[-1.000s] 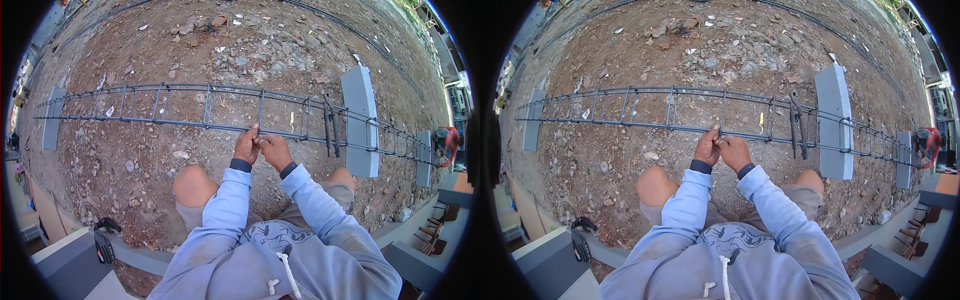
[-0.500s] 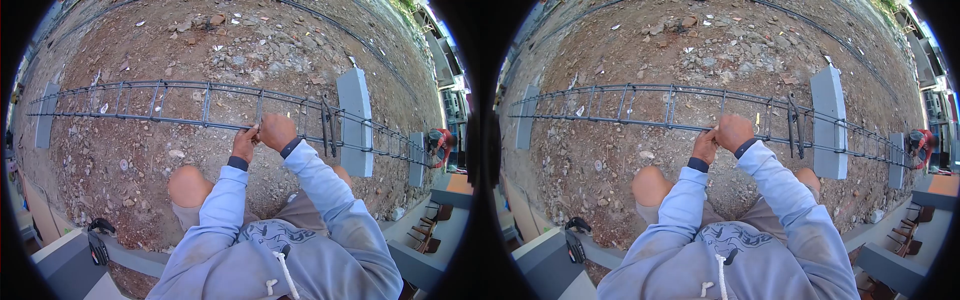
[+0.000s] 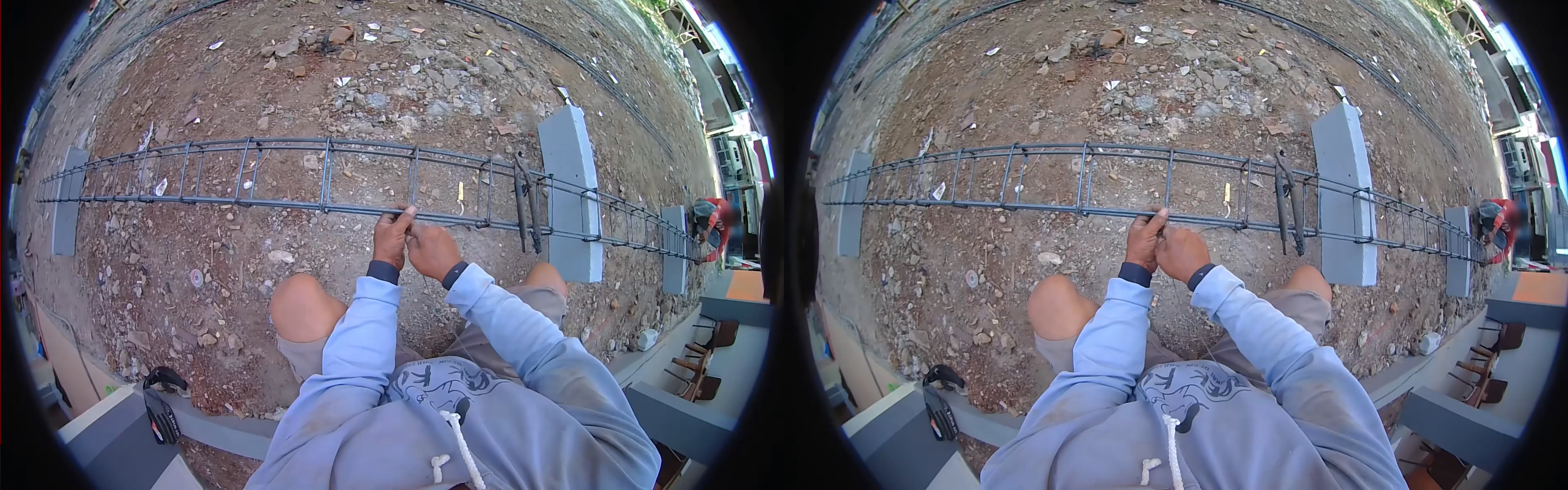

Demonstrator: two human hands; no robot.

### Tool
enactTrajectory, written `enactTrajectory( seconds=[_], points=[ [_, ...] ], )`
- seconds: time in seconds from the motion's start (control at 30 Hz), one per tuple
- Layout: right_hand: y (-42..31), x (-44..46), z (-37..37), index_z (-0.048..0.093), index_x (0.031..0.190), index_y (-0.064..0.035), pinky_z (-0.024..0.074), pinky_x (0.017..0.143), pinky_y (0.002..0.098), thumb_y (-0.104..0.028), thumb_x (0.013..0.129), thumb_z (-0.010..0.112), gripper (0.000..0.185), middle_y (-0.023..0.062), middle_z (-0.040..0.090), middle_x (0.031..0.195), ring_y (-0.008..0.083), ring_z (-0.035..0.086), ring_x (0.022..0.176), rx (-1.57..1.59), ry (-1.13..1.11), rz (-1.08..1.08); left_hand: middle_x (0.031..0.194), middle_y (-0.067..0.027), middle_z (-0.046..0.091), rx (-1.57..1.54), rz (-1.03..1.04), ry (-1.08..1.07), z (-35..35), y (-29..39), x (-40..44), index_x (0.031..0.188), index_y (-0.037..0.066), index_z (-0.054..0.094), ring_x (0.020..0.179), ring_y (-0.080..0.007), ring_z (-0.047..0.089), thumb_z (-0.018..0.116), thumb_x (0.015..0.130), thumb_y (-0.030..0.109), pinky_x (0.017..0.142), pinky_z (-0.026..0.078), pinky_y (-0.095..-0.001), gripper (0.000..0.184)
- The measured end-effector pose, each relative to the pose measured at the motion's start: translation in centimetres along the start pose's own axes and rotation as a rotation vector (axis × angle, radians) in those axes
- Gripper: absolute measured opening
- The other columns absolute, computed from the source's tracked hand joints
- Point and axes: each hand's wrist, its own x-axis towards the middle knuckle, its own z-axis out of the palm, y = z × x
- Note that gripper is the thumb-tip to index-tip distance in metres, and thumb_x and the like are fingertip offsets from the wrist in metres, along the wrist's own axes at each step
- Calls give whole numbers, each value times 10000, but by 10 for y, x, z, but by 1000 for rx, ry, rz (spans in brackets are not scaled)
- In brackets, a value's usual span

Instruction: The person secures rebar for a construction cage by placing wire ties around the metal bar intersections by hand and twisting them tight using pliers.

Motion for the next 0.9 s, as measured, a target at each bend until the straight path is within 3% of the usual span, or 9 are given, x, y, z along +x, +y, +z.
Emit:
enactTrajectory(
  seconds=[0.13,0.23,0.3,0.37,0.47,0.7,0.73,0.83,0.9],
  points=[
    [6,-3,-22,618,819,-18,461,693,472,-190,805,547,186,213,615,744,391,597,746,35,-73,-35,692,13,526,71,32,52,8,3,-2,917,72,585,576,-78,501,673,833,204,517,412,-216,180],
    [18,-5,-79,612,859,5,470,734,472,-200,806,529,227,237,606,858,400,593,824,-12,313,99,681,-9,541,215,-18,190,19,11,-20,863,65,574,569,-90,512,669,833,303,519,423,-223,257],
    [55,-2,-109,566,1002,7,458,783,457,-204,812,548,284,215,570,1005,389,569,924,-348,535,160,684,-22,562,322,-151,229,20,18,-25,840,63,570,586,-112,558,638,848,372,536,456,-239,317],
    [93,-1,-120,474,1146,3,439,846,453,-247,800,589,443,206,530,1120,383,542,1032,-538,534,395,720,-37,601,246,-219,174,22,22,-29,852,57,581,636,-140,604,591,869,411,561,483,-263,354],
    [115,-4,-122,387,1239,-4,426,884,452,-266,769,623,588,192,533,1133,354,555,1050,-418,267,656,793,-53,646,128,-315,88,21,19,-26,895,69,600,732,-182,645,533,903,409,626,521,-304,347],
    [129,2,-131,404,1195,16,466,843,415,-216,717,599,565,211,572,1095,359,602,970,-416,175,631,834,-49,667,-133,-336,17,16,11,-21,943,74,618,758,-182,654,518,924,337,681,531,-332,282],
    [131,1,-130,497,1047,25,491,762,397,-216,700,591,432,212,617,955,365,619,876,-375,296,584,835,-50,667,-180,-328,9,15,9,-23,940,73,617,741,-179,655,530,919,336,671,528,-323,278],
    [129,-4,-142,546,914,33,500,645,361,-223,701,606,338,189,629,821,309,638,745,190,267,467,797,-31,664,-235,-300,-3,16,6,-27,937,78,618,726,-175,653,528,922,323,668,530,-323,262],
    [90,-23,-151,563,869,31,473,544,313,-188,732,594,260,139,617,727,207,612,594,656,130,438,746,-7,645,-210,-307,13,16,8,-26,942,78,618,679,-155,636,552,910,318,617,521,-288,251]
  ],
)
